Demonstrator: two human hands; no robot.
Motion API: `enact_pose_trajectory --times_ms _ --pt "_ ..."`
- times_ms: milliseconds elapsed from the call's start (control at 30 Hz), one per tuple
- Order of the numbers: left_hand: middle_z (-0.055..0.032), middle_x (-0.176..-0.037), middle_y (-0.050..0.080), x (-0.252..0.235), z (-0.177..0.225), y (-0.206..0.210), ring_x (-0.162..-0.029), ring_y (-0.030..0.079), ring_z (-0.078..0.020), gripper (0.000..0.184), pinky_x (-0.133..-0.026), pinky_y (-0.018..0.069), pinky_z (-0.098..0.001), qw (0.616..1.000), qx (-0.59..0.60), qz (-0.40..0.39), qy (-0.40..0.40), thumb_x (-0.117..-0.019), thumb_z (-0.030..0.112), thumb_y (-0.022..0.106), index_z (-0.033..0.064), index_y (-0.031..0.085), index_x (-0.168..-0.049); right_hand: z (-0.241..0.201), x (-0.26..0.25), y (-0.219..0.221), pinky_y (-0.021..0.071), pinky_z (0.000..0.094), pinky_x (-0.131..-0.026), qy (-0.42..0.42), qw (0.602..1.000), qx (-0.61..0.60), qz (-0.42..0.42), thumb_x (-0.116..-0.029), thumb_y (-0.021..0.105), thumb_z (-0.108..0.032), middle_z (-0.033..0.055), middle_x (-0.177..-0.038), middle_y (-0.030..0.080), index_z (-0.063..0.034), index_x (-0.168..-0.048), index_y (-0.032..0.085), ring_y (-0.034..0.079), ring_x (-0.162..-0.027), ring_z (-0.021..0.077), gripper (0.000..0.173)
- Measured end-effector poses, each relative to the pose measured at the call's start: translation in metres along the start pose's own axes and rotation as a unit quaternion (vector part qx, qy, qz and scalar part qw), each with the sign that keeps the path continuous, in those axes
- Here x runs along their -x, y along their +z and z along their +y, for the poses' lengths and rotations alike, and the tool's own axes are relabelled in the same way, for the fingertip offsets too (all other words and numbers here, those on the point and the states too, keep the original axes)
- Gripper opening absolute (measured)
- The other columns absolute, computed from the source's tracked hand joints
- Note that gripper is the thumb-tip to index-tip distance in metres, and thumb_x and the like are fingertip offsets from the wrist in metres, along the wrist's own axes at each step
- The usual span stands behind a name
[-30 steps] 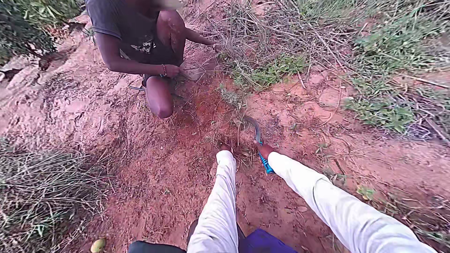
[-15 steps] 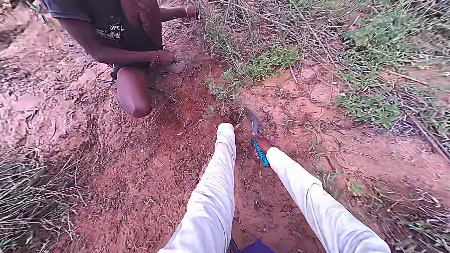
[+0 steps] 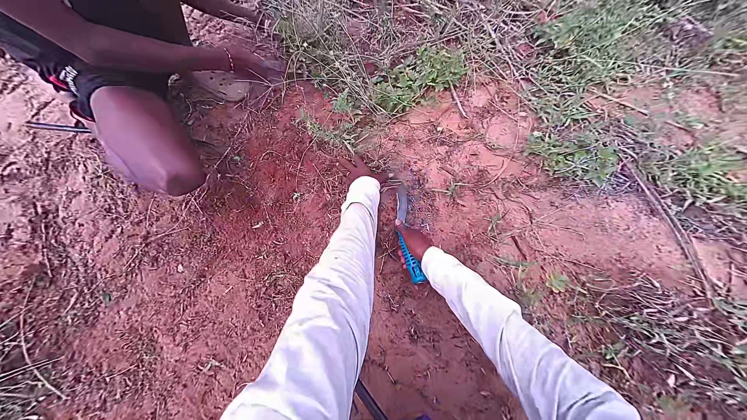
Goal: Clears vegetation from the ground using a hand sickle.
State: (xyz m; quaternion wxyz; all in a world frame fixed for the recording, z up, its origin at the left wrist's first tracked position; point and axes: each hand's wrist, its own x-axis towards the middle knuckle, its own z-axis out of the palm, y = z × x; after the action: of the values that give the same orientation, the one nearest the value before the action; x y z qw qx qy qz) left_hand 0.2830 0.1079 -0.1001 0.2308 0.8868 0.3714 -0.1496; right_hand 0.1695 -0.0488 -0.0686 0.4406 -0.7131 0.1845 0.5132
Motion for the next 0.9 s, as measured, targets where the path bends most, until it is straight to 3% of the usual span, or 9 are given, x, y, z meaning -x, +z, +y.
enact_pose_trajectory --times_ms 167,267,333,467,600,667,733,800,900 --pt "-0.025 -0.172 0.009 -0.014 0.004 -0.004 -0.157 0.015 -0.0467 0.115 -0.123 0.0213 -0.0654 1.0 -0.011 -0.016 0.003 -0.0716 0.051 0.09 0.0151 0.03 -0.162 0.004 0.018 0.014 0.0537 0.0334 -0.055 0.013 1.0 -0.02 -0.006 -0.1103 0.023 -0.055 0.0077 -0.074 0.054 0.0 -0.115 0.053 0.057 -0.054 0.018 0.063" --pt "-0.0249 -0.168 0.024 -0.015 0.005 -0.006 -0.155 0.021 -0.0479 0.101 -0.12 0.0186 -0.0732 0.999 -0.032 -0.018 0.021 -0.0789 0.048 0.085 0.0162 0.035 -0.161 0.01 0.02 0.02 0.0538 0.0344 -0.055 0.013 1.0 -0.027 -0.005 -0.1103 0.022 -0.055 0.0075 -0.072 0.054 -0.0003 -0.111 0.053 0.057 -0.053 0.0185 0.063" --pt "-0.025 -0.165 0.032 -0.016 0.004 -0.014 -0.152 0.028 -0.0498 0.092 -0.118 0.0205 -0.0757 0.998 -0.051 -0.028 0.037 -0.0852 0.038 0.082 0.0143 0.035 -0.161 0.009 0.02 0.024 0.0552 0.036 -0.059 0.009 1.0 -0.002 0.005 -0.1103 0.023 -0.055 0.0099 -0.077 0.056 0.0009 -0.118 0.053 0.059 -0.057 0.0202 0.065" --pt "-0.0277 -0.155 0.045 -0.03 -0.005 -0.029 -0.14 0.047 -0.0509 0.071 -0.109 0.0406 -0.0705 0.991 -0.08 -0.067 0.08 -0.0956 0.017 0.07 0.0102 0.038 -0.158 0.011 0.022 0.037 0.056 0.0432 -0.073 -0.007 0.996 0.078 0.042 -0.111 0.025 -0.054 0.0177 -0.097 0.062 0.0013 -0.129 0.055 0.065 -0.075 0.0266 0.065" --pt "-0.0296 -0.156 0.043 -0.031 -0.029 -0.056 -0.14 0.05 -0.0476 0.077 -0.111 0.0431 -0.0638 0.993 -0.072 -0.064 0.065 -0.0986 0.02 0.069 0.0058 0.027 -0.161 0.036 0.06 0.036 0.0517 0.0507 -0.096 -0.012 0.975 0.221 0.034 -0.1111 0.029 -0.051 0.0263 -0.119 0.065 0.0039 -0.139 0.052 0.068 -0.106 0.036 0.066" --pt "-0.0296 -0.16 0.038 -0.035 -0.048 -0.062 -0.141 0.048 -0.0481 0.095 -0.112 0.0429 -0.0625 0.996 -0.049 -0.045 0.059 -0.0879 0.025 0.082 0.0047 0.026 -0.161 0.06 0.087 0.017 0.0478 0.0538 -0.104 0.001 0.95 0.313 0.006 -0.1106 0.031 -0.053 0.029 -0.127 0.063 0.0051 -0.142 0.05 0.064 -0.12 0.0397 0.068" --pt "-0.0303 -0.159 0.039 -0.028 -0.06 -0.072 -0.143 0.045 -0.0478 0.1 -0.115 0.0401 -0.0627 0.997 -0.039 -0.044 0.057 -0.0837 0.026 0.086 0.0031 0.027 -0.161 0.076 0.113 -0.013 0.0499 0.0556 -0.098 -0.012 0.927 0.375 -0.008 -0.1089 0.034 -0.056 0.0296 -0.118 0.065 0.0055 -0.137 0.052 0.066 -0.112 0.0422 0.07" --pt "-0.031 -0.154 0.044 -0.016 -0.069 -0.085 -0.143 0.046 -0.0468 0.095 -0.115 0.0389 -0.0623 0.996 -0.052 -0.054 0.045 -0.0878 0.026 0.083 0.005 0.027 -0.161 0.079 0.132 -0.043 0.0521 0.0558 -0.091 -0.04 0.912 0.409 0.011 -0.1083 0.037 -0.056 0.0279 -0.105 0.067 0.0051 -0.132 0.054 0.069 -0.099 0.0421 0.067" --pt "-0.0314 -0.155 0.043 -0.012 -0.073 -0.102 -0.144 0.045 -0.0461 0.086 -0.116 0.0388 -0.0605 0.999 -0.011 -0.043 0.008 -0.0932 0.016 0.075 0.0106 0.025 -0.163 0.063 0.138 -0.066 0.0565 0.0478 -0.077 -0.083 0.924 0.361 0.091 -0.1093 0.037 -0.052 0.0204 -0.089 0.065 0.0042 -0.128 0.054 0.069 -0.076 0.0325 0.062"
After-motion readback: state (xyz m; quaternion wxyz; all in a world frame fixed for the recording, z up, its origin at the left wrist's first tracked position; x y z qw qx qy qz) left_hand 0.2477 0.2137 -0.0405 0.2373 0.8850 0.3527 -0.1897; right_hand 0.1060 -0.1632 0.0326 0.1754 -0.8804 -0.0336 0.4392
